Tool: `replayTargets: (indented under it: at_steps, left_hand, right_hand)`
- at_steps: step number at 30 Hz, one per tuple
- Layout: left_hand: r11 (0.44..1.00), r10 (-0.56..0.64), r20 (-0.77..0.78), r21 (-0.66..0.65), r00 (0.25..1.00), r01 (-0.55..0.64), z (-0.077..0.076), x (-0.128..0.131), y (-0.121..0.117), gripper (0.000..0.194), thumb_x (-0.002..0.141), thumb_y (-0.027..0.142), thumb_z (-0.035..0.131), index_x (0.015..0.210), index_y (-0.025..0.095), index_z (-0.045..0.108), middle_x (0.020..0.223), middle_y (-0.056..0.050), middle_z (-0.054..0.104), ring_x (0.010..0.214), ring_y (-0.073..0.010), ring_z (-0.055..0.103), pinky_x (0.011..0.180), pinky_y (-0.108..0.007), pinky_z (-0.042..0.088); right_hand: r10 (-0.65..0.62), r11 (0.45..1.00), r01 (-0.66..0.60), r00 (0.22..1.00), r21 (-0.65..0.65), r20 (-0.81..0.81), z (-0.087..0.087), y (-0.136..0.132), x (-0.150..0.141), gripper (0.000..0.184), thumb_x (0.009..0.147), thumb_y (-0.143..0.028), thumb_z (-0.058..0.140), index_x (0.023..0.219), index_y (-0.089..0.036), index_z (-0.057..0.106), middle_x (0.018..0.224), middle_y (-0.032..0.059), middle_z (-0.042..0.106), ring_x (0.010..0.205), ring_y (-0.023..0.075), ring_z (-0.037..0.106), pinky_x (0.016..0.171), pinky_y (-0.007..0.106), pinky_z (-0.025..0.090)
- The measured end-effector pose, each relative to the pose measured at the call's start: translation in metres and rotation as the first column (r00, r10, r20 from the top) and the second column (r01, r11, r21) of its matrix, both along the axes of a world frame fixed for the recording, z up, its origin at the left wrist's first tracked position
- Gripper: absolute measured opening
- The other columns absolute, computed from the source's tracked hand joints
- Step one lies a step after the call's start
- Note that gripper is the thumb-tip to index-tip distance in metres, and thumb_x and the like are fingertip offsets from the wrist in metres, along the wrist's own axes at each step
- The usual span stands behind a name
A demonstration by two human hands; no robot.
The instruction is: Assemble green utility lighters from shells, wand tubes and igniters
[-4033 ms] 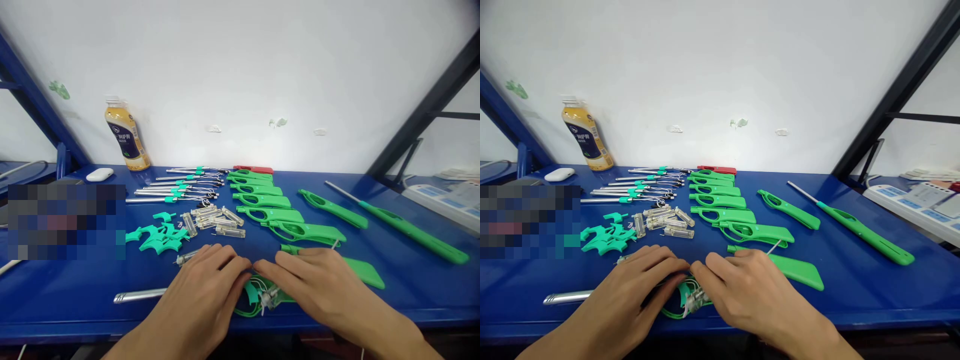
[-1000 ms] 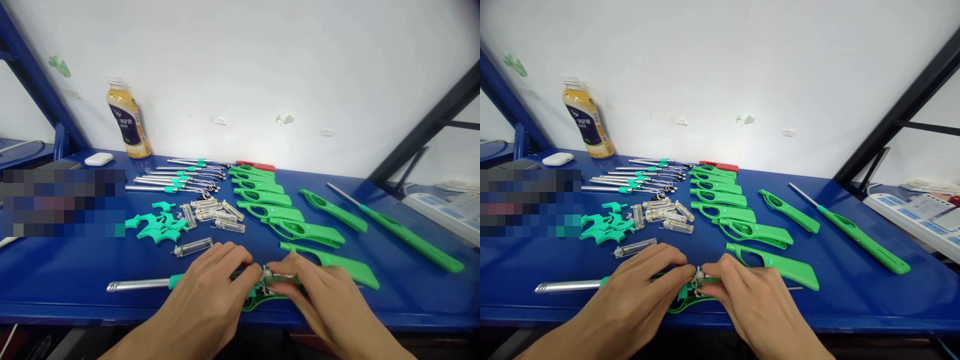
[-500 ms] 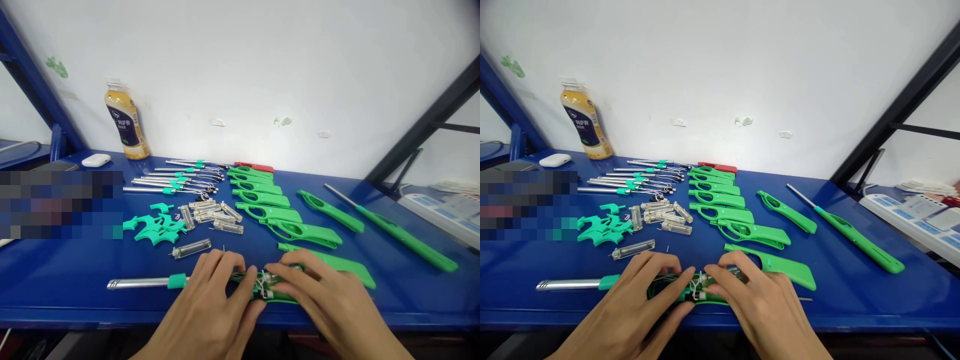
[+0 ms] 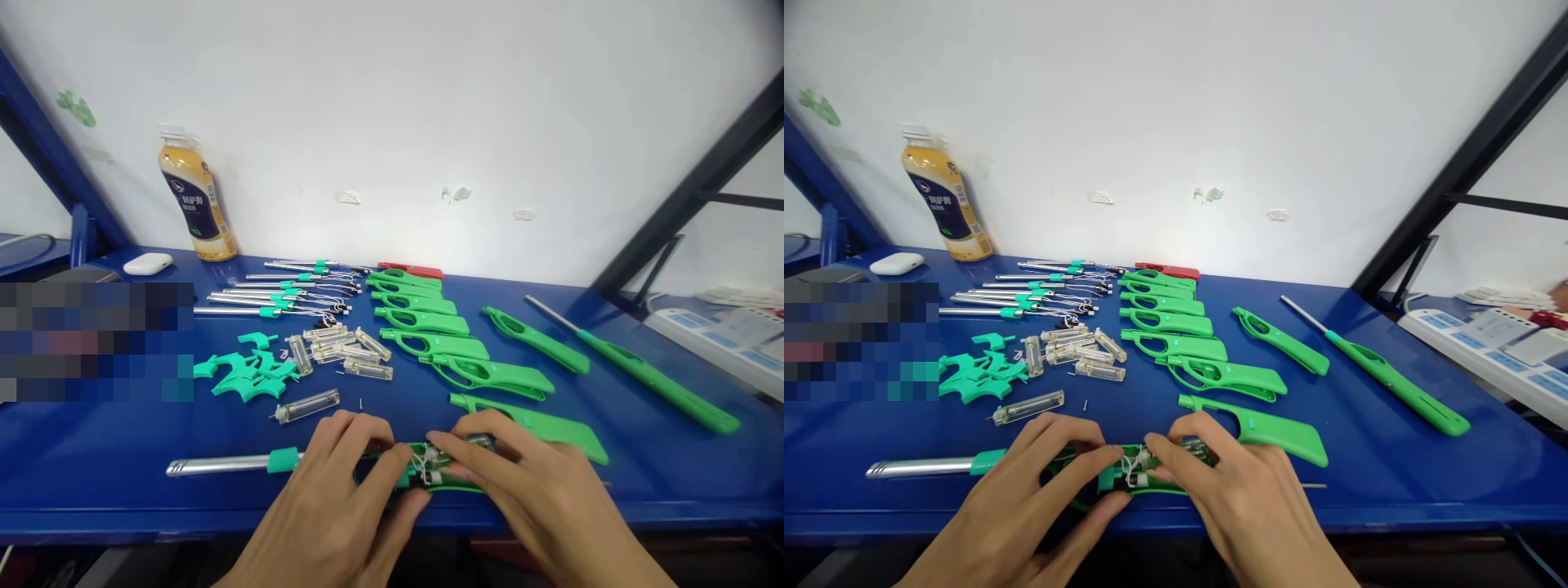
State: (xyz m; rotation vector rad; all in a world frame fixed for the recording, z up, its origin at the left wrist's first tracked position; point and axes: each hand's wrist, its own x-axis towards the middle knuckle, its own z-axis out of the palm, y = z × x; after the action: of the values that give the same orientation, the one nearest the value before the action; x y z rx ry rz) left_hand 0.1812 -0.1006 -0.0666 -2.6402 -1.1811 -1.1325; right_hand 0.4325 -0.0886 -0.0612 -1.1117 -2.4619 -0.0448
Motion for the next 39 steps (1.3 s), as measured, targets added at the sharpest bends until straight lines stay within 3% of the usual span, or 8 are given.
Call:
replayTargets:
  at_steps: [11, 19, 28, 32, 39]
  left_hand:
    - [0.998, -0.021, -0.021, -0.062, 1.0, 0.019, 0.003, -0.001, 0.0, 0.009, 0.106, 0.018, 0.055, 0.112, 0.019, 0.063, 0.104, -0.007, 0.063, 0.091, -0.0209, 0.06, 0.079, -0.035, 0.052]
    - [0.999, -0.047, 0.022, 0.008, 0.999, 0.047, 0.007, 0.002, 0.004, 0.014, 0.106, 0.016, 0.057, 0.11, 0.02, 0.07, 0.102, -0.003, 0.07, 0.087, -0.0182, 0.063, 0.081, -0.035, 0.05]
    - [0.995, -0.069, -0.016, 0.065, 0.997, 0.07, 0.004, -0.003, 0.008, 0.022, 0.11, 0.021, 0.053, 0.115, 0.023, 0.074, 0.105, 0.001, 0.077, 0.092, -0.0165, 0.069, 0.09, -0.033, 0.05]
    - [0.994, -0.069, -0.025, 0.08, 0.997, 0.071, 0.008, -0.003, 0.008, 0.022, 0.11, 0.02, 0.054, 0.112, 0.024, 0.075, 0.104, 0.004, 0.079, 0.096, -0.0164, 0.069, 0.089, -0.032, 0.05]
    - [0.992, -0.086, -0.022, 0.093, 0.996, 0.088, 0.012, -0.006, 0.006, 0.025, 0.112, 0.022, 0.051, 0.111, 0.023, 0.075, 0.103, 0.004, 0.08, 0.092, -0.0153, 0.069, 0.088, -0.031, 0.051]
  right_hand:
    - [-0.003, 1.0, 0.003, 1.0, -0.024, -0.015, 0.007, -0.001, -0.003, 0.047, 0.108, -0.015, 0.041, 0.14, -0.034, 0.07, 0.114, 0.0055, 0.078, 0.067, 0.0097, 0.075, 0.064, 0.017, 0.059]
    - [0.004, 1.0, -0.004, 1.0, -0.026, 0.012, 0.007, -0.002, -0.003, 0.049, 0.107, -0.011, 0.042, 0.142, -0.033, 0.069, 0.114, 0.0052, 0.077, 0.07, 0.0096, 0.075, 0.067, 0.017, 0.059]
    - [-0.008, 0.999, 0.012, 0.994, -0.038, 0.111, 0.012, -0.004, 0.0, 0.073, 0.089, 0.001, 0.042, 0.148, -0.034, 0.064, 0.122, 0.0063, 0.075, 0.063, 0.0087, 0.07, 0.061, 0.018, 0.056]
    - [-0.013, 0.999, 0.016, 0.994, -0.032, 0.106, 0.01, -0.004, 0.001, 0.071, 0.089, 0.002, 0.04, 0.146, -0.033, 0.066, 0.117, 0.0054, 0.076, 0.065, 0.0104, 0.073, 0.06, 0.018, 0.057]
    - [0.025, 0.997, -0.021, 0.999, -0.078, 0.048, 0.009, -0.007, 0.005, 0.063, 0.098, -0.001, 0.042, 0.146, -0.033, 0.065, 0.127, 0.0048, 0.076, 0.083, 0.0118, 0.077, 0.077, 0.02, 0.06]
